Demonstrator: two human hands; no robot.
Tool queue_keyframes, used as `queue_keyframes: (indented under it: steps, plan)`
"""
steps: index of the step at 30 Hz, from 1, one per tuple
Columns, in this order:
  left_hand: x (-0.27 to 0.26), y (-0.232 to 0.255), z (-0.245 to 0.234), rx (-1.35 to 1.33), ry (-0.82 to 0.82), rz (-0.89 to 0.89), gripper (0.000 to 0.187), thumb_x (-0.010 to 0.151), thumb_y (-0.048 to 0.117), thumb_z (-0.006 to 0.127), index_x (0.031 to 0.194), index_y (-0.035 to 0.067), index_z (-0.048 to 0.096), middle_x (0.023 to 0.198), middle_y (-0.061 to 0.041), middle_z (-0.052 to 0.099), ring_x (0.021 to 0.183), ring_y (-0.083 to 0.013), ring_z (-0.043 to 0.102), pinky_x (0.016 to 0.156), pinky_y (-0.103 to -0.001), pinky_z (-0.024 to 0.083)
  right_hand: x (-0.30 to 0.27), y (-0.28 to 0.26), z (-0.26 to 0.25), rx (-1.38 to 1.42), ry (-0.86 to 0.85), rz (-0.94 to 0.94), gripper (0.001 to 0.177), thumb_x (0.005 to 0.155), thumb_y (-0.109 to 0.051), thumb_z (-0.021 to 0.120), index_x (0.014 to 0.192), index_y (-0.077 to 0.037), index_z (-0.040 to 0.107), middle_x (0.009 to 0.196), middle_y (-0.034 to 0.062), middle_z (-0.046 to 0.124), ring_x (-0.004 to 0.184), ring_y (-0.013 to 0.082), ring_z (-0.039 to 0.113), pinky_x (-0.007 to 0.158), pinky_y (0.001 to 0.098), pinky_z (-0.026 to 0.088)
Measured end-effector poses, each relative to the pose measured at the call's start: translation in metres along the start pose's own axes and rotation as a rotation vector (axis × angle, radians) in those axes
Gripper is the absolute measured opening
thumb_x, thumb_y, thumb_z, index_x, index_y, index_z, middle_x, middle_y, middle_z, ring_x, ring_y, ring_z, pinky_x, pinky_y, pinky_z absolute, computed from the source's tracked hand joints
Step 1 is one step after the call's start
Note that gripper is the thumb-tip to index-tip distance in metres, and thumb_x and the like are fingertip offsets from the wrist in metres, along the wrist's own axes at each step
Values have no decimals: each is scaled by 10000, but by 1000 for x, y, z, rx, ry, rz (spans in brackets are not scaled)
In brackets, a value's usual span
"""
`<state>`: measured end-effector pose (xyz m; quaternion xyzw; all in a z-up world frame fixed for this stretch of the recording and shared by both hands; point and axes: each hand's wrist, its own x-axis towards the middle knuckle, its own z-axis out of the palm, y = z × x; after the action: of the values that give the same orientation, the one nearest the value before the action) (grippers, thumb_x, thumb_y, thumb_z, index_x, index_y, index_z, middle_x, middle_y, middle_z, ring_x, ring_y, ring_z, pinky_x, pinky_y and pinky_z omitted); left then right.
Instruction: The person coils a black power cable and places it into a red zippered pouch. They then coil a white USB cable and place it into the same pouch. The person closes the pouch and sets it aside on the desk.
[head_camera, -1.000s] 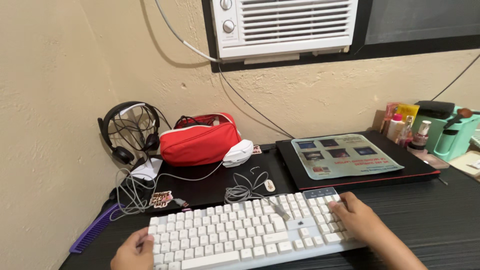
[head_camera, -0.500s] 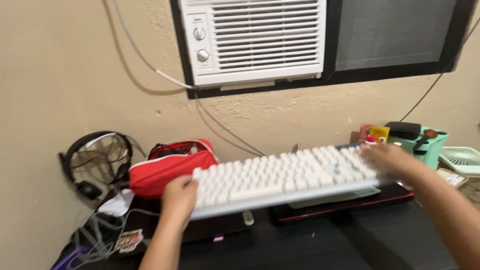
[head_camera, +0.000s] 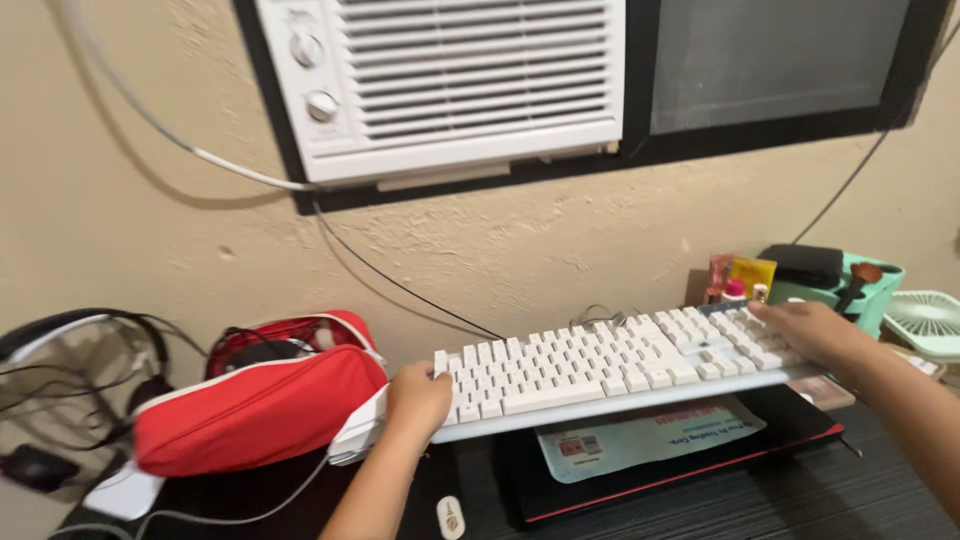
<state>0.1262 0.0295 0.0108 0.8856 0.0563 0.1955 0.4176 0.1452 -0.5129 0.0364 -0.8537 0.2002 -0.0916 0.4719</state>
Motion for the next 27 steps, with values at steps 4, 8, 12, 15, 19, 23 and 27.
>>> queue_keyframes:
  steps: [4, 8, 12, 15, 19, 23, 27]
  plan:
    - [-14, -3, 10, -106, -125, -100, 426, 835, 271, 709, 1186, 29, 699, 1112, -194, 762, 1055, -318, 738, 925, -390, 549, 31, 51, 1, -346, 14, -102, 693, 937, -589, 624, 1234, 11, 804, 1040, 197, 761, 929, 298, 727, 872, 384, 562]
    - [-34, 3, 23, -78, -201, -111, 445, 847, 284, 721, 1201, 17, 686, 1127, -199, 750, 1085, -321, 725, 941, -386, 542, 66, 88, 7, -786, -93, -289, 613, 903, -589, 497, 1389, -262, 676, 1203, 117, 731, 1074, 283, 695, 968, 374, 546]
    - [-51, 4, 33, -164, -206, -130, 438, 854, 276, 707, 1204, 16, 672, 1139, -200, 738, 1095, -324, 720, 939, -393, 541, 84, 107, 7, -512, -62, -129, 697, 911, -649, 605, 1235, -56, 772, 1159, 196, 754, 1098, 327, 703, 990, 404, 558]
    - [-57, 6, 37, -174, -188, -116, 416, 839, 254, 695, 1186, 25, 699, 1135, -196, 759, 1096, -327, 730, 948, -392, 543, 87, 109, 9, -492, -29, -132, 655, 898, -617, 615, 1260, -94, 773, 1164, 210, 792, 1095, 340, 750, 994, 414, 552]
    - [-65, 12, 37, -13, -164, -86, 451, 859, 273, 722, 1235, 32, 658, 1184, -233, 698, 1153, -376, 662, 988, -416, 515, 76, 95, 19, -595, 13, -198, 642, 889, -597, 631, 1270, -94, 745, 1162, 201, 791, 1109, 344, 715, 991, 413, 563]
    - [-73, 20, 12, -17, -118, 117, 475, 829, 263, 738, 1238, 39, 650, 1196, -220, 686, 1157, -378, 637, 991, -426, 493, 21, 57, 28, -701, 185, -310, 636, 897, -522, 660, 1364, -89, 651, 1239, 205, 732, 1169, 381, 696, 1001, 431, 544]
    - [-81, 8, -56, 95, 70, 254, 331, 850, 258, 703, 1135, 89, 702, 1202, -130, 690, 1122, -334, 655, 953, -429, 521, -65, -18, 71, -688, 406, -736, 571, 878, -453, 676, 1307, -76, 648, 1347, 189, 647, 1247, 363, 616, 1014, 447, 492]
